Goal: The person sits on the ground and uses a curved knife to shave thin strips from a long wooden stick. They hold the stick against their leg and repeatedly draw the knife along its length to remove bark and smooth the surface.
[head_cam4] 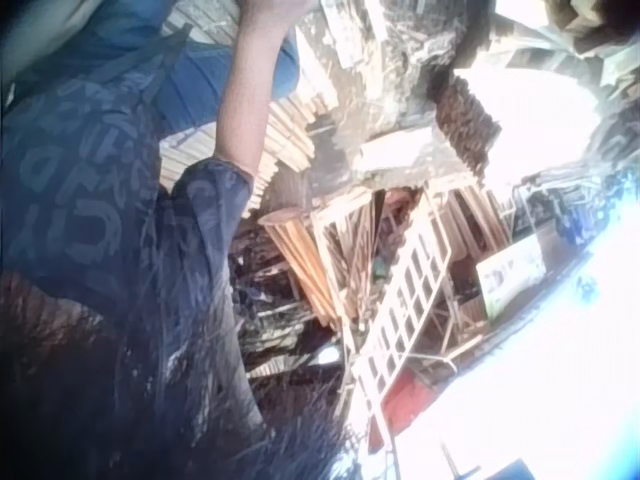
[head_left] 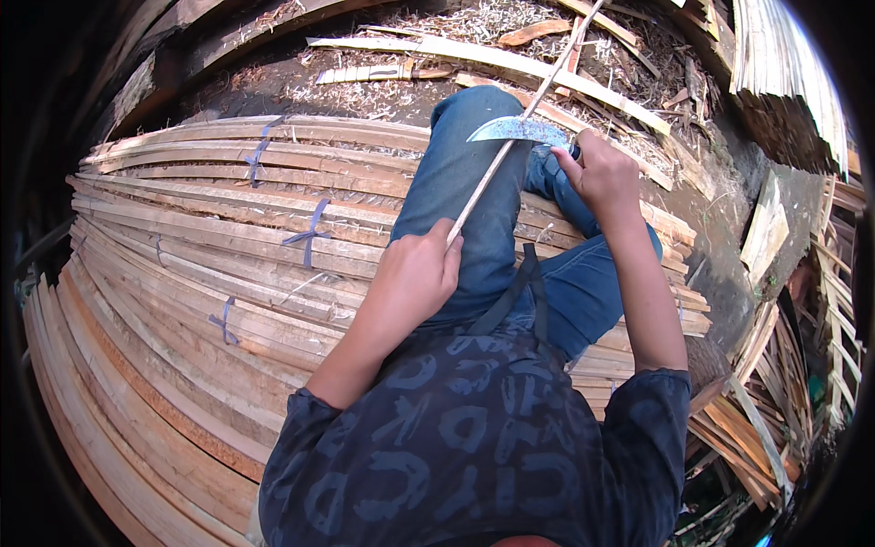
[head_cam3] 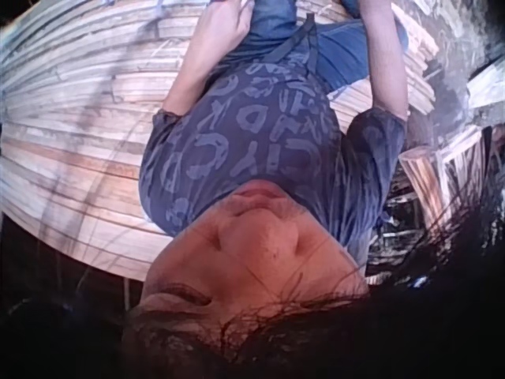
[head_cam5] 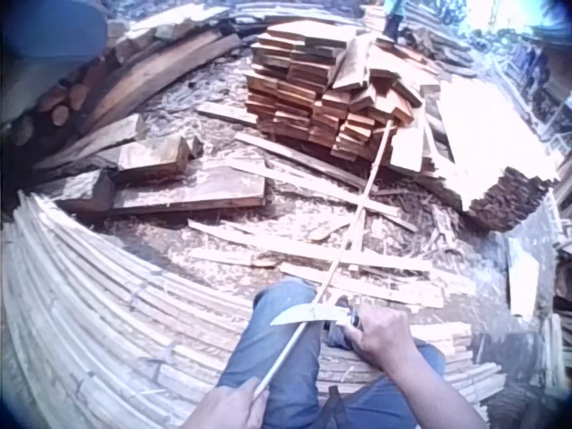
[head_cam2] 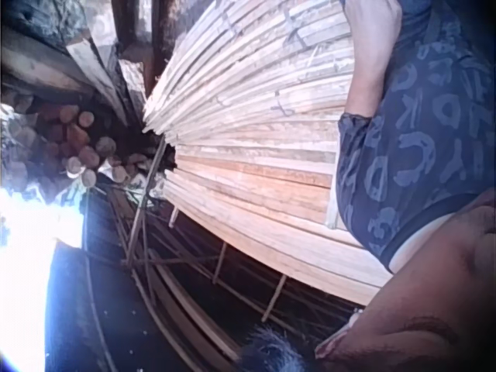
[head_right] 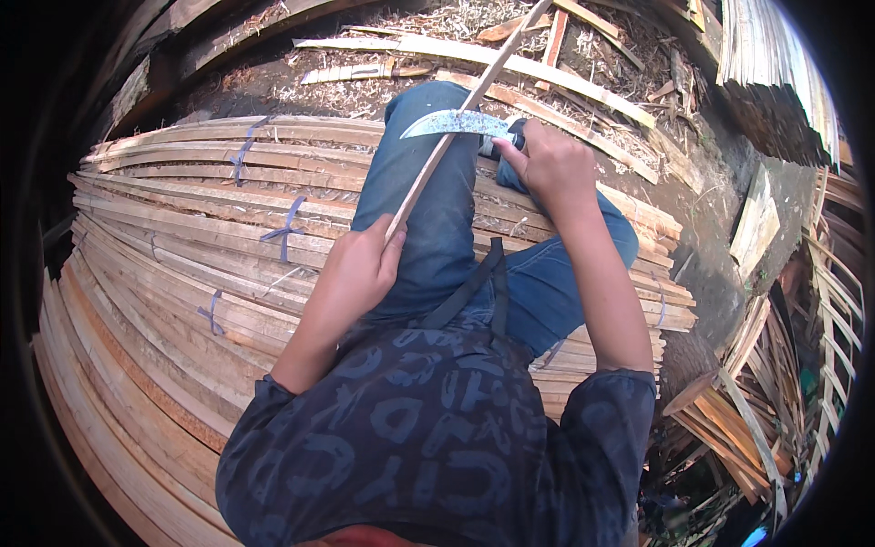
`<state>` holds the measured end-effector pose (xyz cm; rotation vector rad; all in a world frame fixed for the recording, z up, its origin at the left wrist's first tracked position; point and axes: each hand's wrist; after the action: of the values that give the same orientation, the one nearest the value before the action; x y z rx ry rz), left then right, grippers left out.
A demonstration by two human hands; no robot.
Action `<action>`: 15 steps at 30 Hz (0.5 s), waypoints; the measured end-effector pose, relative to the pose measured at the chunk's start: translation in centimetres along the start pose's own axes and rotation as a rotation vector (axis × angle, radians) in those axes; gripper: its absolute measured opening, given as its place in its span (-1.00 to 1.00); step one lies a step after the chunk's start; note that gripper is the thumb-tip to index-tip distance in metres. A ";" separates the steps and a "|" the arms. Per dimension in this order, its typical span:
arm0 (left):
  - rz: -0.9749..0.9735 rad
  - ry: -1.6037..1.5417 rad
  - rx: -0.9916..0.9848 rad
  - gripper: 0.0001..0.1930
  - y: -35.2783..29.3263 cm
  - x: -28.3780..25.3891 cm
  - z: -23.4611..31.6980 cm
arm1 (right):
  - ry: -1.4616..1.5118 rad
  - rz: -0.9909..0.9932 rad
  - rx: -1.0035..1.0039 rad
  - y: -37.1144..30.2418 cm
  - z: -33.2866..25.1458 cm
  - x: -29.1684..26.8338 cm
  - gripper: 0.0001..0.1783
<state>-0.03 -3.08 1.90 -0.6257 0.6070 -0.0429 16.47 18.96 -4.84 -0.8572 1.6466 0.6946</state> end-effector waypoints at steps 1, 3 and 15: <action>-0.007 -0.006 0.003 -0.81 0.1 -0.2 0.1 | -0.002 0.034 -0.014 -0.1 0.2 0.4 -0.50; -0.002 -0.009 -0.013 -0.81 0.1 -0.2 0.1 | 0.028 -0.012 0.034 -0.6 -1.2 0.0 -0.50; -0.021 -0.071 0.008 -0.79 0.7 -0.3 -0.2 | 0.028 0.005 0.063 -0.2 -0.4 0.5 -0.48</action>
<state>-0.43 -2.58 1.55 -0.6236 0.5317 -0.0429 16.32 18.43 -5.20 -0.8213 1.6874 0.6340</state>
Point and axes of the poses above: each hand's wrist, its own y-axis towards the middle knuckle, its own x-axis out of the palm, z = x × y, and after that the axes turned 11 degrees about -z, right-handed
